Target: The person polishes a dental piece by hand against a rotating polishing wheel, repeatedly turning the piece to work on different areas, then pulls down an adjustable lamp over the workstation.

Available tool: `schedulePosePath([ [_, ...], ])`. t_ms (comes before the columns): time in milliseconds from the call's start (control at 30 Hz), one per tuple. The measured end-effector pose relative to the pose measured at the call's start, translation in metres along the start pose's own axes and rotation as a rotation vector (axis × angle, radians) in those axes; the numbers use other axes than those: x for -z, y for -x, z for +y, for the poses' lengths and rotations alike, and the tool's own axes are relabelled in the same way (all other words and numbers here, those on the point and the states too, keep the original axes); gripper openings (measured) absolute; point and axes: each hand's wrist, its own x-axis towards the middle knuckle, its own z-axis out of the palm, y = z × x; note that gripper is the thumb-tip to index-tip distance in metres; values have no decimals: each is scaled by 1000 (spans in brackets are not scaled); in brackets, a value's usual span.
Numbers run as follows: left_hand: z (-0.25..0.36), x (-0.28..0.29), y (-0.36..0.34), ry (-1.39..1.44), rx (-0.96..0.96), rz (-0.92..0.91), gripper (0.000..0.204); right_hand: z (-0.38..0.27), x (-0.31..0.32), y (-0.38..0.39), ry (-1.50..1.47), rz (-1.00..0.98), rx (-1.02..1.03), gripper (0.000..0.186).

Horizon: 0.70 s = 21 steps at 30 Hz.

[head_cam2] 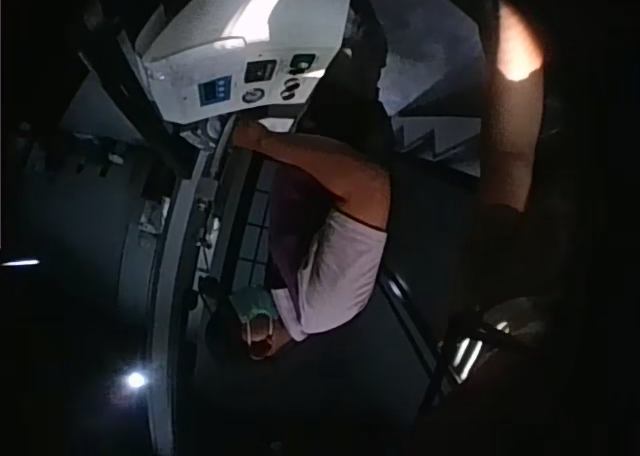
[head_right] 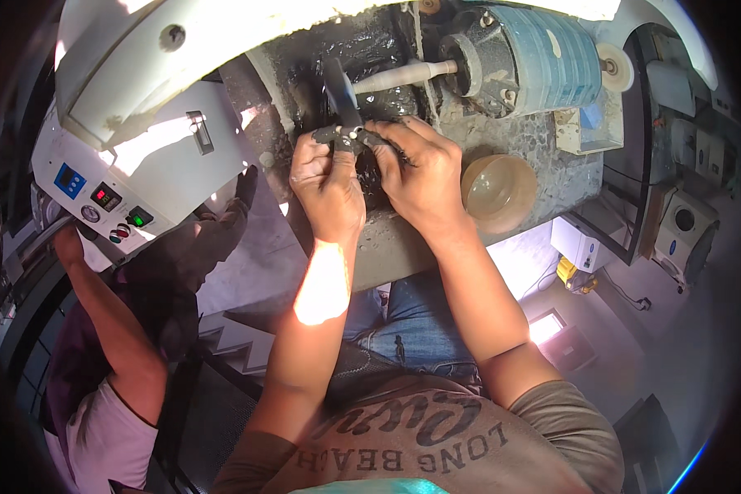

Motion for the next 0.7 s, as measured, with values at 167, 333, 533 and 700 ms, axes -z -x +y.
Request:
schedulePosePath([
  [167, 1, -6, 4, 27, 81, 6, 19, 4, 4, -3, -17, 53, 23, 25],
  [333, -2, -9, 1, 230, 75, 127, 18, -3, 2, -5, 6, 8, 31, 24],
  [533, -2, -5, -2, 218, 57, 63, 18, -2, 2, -6, 30, -17, -4, 17],
  [700, 3, -8, 1, 128, 68, 54, 18, -3, 6, -6, -24, -5, -48, 17],
])
